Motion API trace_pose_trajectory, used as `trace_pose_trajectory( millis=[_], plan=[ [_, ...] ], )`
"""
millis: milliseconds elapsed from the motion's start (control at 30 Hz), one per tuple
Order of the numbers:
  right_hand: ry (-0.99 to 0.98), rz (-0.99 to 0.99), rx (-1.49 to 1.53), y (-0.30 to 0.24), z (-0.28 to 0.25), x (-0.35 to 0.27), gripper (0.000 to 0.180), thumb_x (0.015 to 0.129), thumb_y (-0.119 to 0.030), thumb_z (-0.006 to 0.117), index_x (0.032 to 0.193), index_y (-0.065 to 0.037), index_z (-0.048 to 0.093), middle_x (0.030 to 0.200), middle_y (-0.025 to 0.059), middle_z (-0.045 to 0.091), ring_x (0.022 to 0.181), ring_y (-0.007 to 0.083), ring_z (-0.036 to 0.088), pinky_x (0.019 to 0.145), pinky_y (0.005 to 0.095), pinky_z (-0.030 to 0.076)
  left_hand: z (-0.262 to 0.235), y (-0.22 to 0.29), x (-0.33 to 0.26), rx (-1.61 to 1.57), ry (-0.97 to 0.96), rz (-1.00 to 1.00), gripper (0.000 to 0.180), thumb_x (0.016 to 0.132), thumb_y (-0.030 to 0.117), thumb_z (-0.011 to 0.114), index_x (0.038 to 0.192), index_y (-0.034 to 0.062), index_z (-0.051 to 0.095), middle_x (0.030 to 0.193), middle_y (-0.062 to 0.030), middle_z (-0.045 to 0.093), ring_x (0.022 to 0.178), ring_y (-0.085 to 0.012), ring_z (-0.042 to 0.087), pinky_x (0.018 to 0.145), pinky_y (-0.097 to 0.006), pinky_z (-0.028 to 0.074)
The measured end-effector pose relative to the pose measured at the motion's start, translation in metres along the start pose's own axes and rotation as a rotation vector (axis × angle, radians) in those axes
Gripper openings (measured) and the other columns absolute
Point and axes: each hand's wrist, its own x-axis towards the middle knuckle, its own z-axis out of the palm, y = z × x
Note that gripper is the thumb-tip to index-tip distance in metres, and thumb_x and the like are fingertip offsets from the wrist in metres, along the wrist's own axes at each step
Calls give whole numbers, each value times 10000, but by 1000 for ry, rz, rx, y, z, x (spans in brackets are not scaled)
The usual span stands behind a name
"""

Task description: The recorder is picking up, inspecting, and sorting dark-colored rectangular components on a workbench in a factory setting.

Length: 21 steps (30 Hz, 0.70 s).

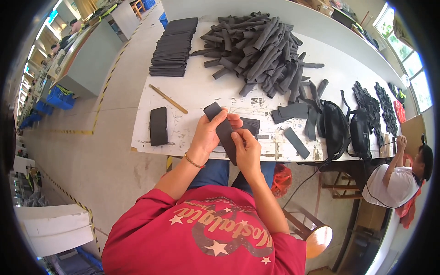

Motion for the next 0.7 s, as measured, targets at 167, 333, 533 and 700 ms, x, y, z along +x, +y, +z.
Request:
trace_pose_trajectory(
  millis=[167, 333, 533, 700],
  plan=[
    [40, -28, -1, 3, 1, 2, 148, 966, -130, 603, 909, 3, 636, 717, -27, 568, 688, 43, 456, 610, 228, 404, 5, -5, -2, 31, -30, 10, 182, 937, 172, 643, 970, -6, 621, 949, -181, 703, 867, -285, 700, 813, -400, 567],
    [59, -57, 9, 7, 3, 2, 145, 955, -125, 617, 888, 2, 636, 709, -29, 565, 686, 43, 452, 603, 230, 400, 4, -9, -5, 24, -9, 10, 184, 940, 172, 631, 947, -11, 629, 956, -177, 704, 875, -276, 699, 820, -389, 566],
    [53, -36, 15, 7, 4, 4, 149, 955, -122, 616, 873, 1, 637, 695, -36, 554, 686, 42, 441, 600, 229, 392, -1, -9, -6, 31, -21, 16, 204, 939, 165, 627, 979, -35, 628, 974, -178, 702, 911, -272, 691, 841, -390, 561],
    [-53, -10, 163, 6, -8, 6, 262, 960, -163, 624, 1144, 22, 601, 872, 51, 657, 744, 83, 567, 667, 241, 471, -21, 5, 6, -165, 87, 19, 215, 956, 157, 579, 1008, -44, 637, 1073, -189, 679, 1011, -317, 663, 947, -442, 520]
  ],
)
